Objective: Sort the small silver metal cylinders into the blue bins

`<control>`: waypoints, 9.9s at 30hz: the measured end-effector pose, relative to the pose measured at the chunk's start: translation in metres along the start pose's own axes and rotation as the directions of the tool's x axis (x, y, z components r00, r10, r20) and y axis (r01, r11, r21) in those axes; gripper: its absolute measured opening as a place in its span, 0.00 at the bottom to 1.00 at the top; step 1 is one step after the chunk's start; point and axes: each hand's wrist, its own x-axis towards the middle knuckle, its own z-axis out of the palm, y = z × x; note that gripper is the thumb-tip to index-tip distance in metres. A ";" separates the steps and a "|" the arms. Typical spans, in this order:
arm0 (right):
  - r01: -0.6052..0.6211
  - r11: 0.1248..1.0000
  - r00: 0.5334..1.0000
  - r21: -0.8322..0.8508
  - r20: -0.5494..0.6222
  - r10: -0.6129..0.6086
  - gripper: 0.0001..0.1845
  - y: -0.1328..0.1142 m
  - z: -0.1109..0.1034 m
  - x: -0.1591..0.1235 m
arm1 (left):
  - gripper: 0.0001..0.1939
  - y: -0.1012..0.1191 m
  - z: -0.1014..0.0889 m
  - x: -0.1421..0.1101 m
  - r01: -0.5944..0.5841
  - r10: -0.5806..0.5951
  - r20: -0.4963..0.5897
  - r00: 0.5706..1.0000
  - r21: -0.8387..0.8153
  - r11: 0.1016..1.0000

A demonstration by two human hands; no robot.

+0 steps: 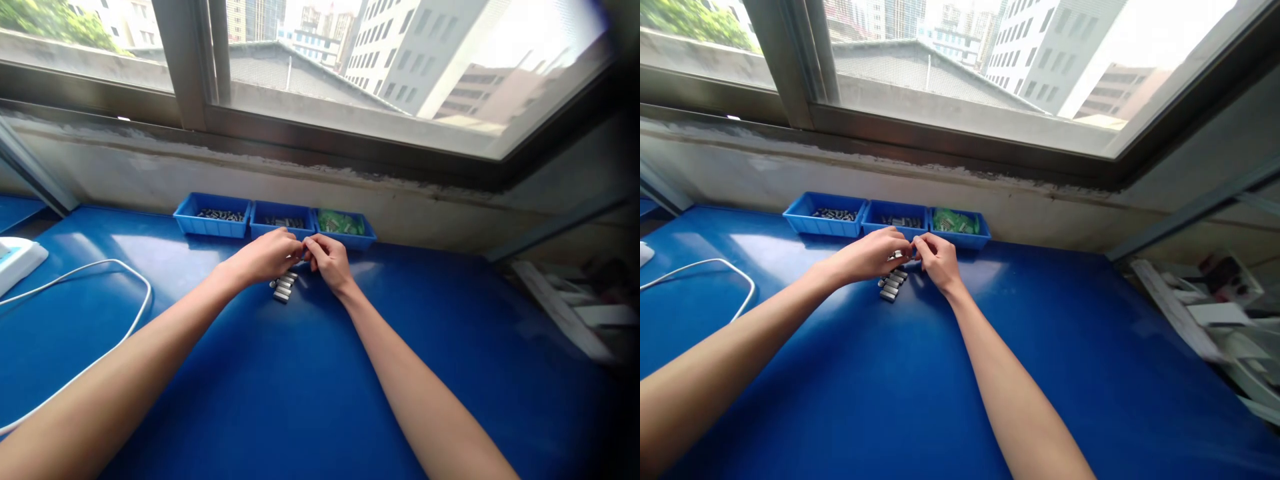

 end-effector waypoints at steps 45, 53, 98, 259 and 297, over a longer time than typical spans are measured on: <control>-0.002 0.999 0.999 0.052 0.046 -0.001 0.12 -0.006 0.017 -0.001 | 0.10 -0.019 -0.006 -0.068 0.148 -0.160 -0.249 0.955 -0.066 0.987; -0.020 0.997 0.999 0.068 0.047 0.017 0.12 -0.008 0.016 -0.001 | 0.09 -0.031 -0.005 -0.073 0.155 -0.160 -0.103 0.982 -0.056 0.986; -0.027 0.999 0.997 0.036 0.076 0.024 0.12 -0.004 0.017 0.001 | 0.19 -0.038 -0.020 -0.059 0.118 -0.729 -0.269 0.630 -0.894 0.432; -0.089 0.947 0.995 0.310 -0.013 0.098 0.10 -0.004 0.020 0.005 | 0.19 -0.031 0.010 -0.064 0.246 -0.290 -0.199 0.936 -0.219 0.944; -0.129 0.921 0.991 0.367 0.070 0.111 0.09 -0.003 0.018 0.006 | 0.12 -0.036 0.000 -0.064 0.187 -0.185 -0.139 0.973 0.004 0.982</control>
